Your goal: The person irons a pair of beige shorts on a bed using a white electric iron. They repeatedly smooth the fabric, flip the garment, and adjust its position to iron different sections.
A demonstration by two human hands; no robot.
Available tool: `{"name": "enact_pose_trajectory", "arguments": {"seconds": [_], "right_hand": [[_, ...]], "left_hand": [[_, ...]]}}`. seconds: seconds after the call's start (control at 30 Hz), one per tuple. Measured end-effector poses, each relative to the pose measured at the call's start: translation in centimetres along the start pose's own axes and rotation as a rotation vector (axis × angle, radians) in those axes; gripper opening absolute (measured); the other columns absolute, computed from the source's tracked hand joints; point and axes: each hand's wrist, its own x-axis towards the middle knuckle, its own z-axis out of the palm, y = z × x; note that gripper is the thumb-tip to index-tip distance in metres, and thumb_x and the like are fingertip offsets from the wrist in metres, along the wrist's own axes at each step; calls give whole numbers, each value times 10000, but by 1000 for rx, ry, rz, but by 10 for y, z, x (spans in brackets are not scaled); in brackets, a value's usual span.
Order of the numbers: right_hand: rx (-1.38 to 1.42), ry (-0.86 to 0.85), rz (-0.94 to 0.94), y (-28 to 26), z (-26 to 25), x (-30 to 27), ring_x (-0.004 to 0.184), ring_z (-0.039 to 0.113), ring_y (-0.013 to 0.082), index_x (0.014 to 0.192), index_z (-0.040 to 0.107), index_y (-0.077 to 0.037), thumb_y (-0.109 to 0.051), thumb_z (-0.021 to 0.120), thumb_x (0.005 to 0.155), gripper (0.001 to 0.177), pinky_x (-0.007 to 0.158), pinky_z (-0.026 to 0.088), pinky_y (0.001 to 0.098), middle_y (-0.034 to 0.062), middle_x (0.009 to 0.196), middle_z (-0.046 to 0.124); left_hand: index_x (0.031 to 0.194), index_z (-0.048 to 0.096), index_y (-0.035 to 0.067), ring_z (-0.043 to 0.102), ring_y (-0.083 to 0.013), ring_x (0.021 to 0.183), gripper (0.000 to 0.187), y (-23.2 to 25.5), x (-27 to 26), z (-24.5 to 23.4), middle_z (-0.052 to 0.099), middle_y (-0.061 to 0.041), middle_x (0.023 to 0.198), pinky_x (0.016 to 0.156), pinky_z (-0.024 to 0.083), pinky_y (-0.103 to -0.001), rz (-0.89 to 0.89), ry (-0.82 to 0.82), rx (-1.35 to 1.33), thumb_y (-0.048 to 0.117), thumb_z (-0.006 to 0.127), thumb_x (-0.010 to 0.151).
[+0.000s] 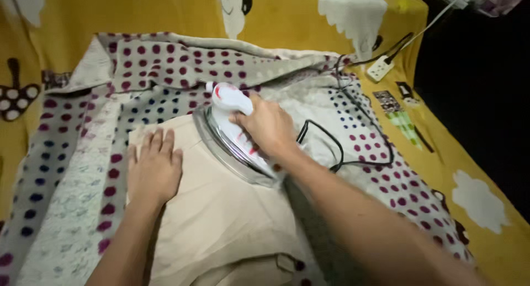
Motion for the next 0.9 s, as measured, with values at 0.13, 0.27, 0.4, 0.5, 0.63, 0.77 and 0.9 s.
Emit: {"name": "enact_pose_trajectory", "arguments": {"seconds": [0.13,0.27,0.4,0.5,0.63,0.77,0.9], "right_hand": [[70,128,86,-3,0,14,922,721,407,1026,723,-75,-420,793,807,414,802,550,521,207,960,749],[62,22,55,9,-20,-19,951,701,432,1063,690,-18,-370,776,868,411,809,552,527,260,983,724],[30,-85,105,26,-44,-62,839,746,390,1113,702,-97,-407,749,817,431,774,563,514,207,890,752],[-57,11,80,33,-45,-54,854,722,418,1094,690,-65,-421,761,840,443,760,555,532,226,892,736],[-43,81,204,38,-30,-14,875,728,406,1037,704,-65,-443,782,819,444,782,562,518,219,905,741],[-10,148,200,35,-14,18,904,728,410,1041,722,-76,-405,793,822,402,803,561,518,217,931,743],[63,128,236,34,-8,27,936,730,403,1015,757,-80,-377,804,808,365,818,568,511,212,975,746]], "left_hand": [[1570,358,185,238,-253,1527,604,2,10,-1,294,-84,1655,1197,132,-615,-47,-28,-15,410,348,1010],[1572,340,178,195,-262,1541,635,-3,14,0,266,-89,1661,1172,134,-648,-61,-64,55,450,334,998],[1573,307,145,170,-272,1524,667,-2,21,10,235,-96,1662,1126,133,-680,-51,-35,117,467,296,990],[1581,306,152,175,-254,1545,669,-6,17,11,243,-81,1672,1148,142,-687,-80,-60,148,475,285,994],[1584,302,153,181,-253,1542,671,-3,15,10,250,-84,1665,1160,134,-685,-64,-35,133,473,286,994],[1588,302,141,183,-248,1555,673,-3,19,13,252,-87,1674,1158,146,-684,-76,-46,148,475,289,1004],[1592,263,152,172,-268,1531,682,-7,19,16,210,-92,1676,1162,123,-672,-93,-84,153,482,292,997]]}}
